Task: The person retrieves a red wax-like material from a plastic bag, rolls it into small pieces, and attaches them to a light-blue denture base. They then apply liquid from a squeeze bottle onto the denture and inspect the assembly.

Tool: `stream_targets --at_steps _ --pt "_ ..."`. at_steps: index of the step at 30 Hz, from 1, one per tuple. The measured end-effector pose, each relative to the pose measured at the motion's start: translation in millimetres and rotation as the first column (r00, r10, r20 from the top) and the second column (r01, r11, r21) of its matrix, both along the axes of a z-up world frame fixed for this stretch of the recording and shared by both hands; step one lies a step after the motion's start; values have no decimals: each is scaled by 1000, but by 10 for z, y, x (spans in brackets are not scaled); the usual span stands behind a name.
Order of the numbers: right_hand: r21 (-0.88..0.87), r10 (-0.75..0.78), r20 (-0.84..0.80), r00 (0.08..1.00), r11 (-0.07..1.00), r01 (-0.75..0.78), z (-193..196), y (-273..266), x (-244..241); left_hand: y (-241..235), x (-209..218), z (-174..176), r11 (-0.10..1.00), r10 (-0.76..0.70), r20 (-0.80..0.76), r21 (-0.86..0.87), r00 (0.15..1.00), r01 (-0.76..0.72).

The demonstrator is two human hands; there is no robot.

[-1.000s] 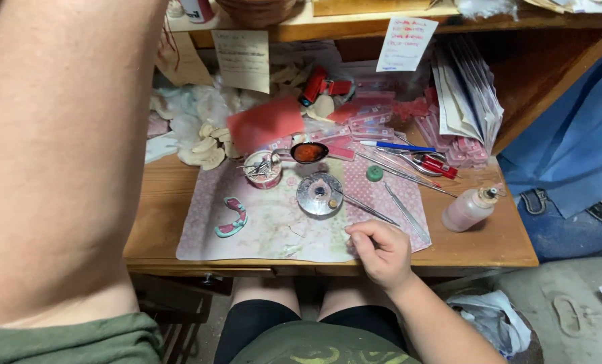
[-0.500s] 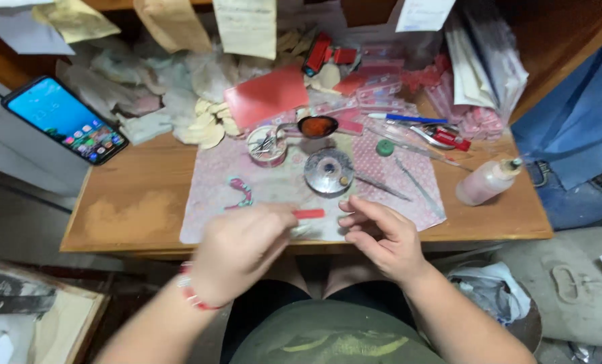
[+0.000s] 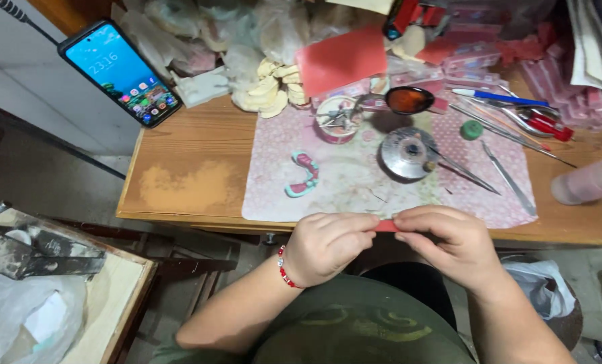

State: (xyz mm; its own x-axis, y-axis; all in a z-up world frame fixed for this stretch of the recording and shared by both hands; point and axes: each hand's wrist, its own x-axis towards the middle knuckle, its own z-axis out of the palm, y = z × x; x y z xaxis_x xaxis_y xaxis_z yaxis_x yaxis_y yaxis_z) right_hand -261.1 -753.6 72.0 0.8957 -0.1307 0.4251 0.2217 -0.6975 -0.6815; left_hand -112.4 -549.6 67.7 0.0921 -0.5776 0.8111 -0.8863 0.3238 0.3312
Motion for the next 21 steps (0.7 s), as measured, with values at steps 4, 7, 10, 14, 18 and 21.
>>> stream_targets --at_steps 4,7,10,14,18,21 --pt "-114 -67 116 991 990 81 53 -210 167 142 251 -84 1000 14 -42 18 999 -13" --pt "-67 -427 179 886 894 444 -89 -572 150 302 601 -88 953 261 -123 193 957 -235" --pt "376 -557 156 815 797 473 -308 -793 341 416 913 23 729 435 -93 621 896 -290" --pt "386 -517 49 854 799 462 -104 -517 495 344 1041 27 640 406 -111 743 907 -196" --pt "351 -583 11 813 763 543 -11 -554 498 294 1059 -14 681 400 -76 692 913 -241" --pt "300 -586 7 810 774 558 -26 -575 501 198 1008 -26 728 391 -127 648 912 -222"
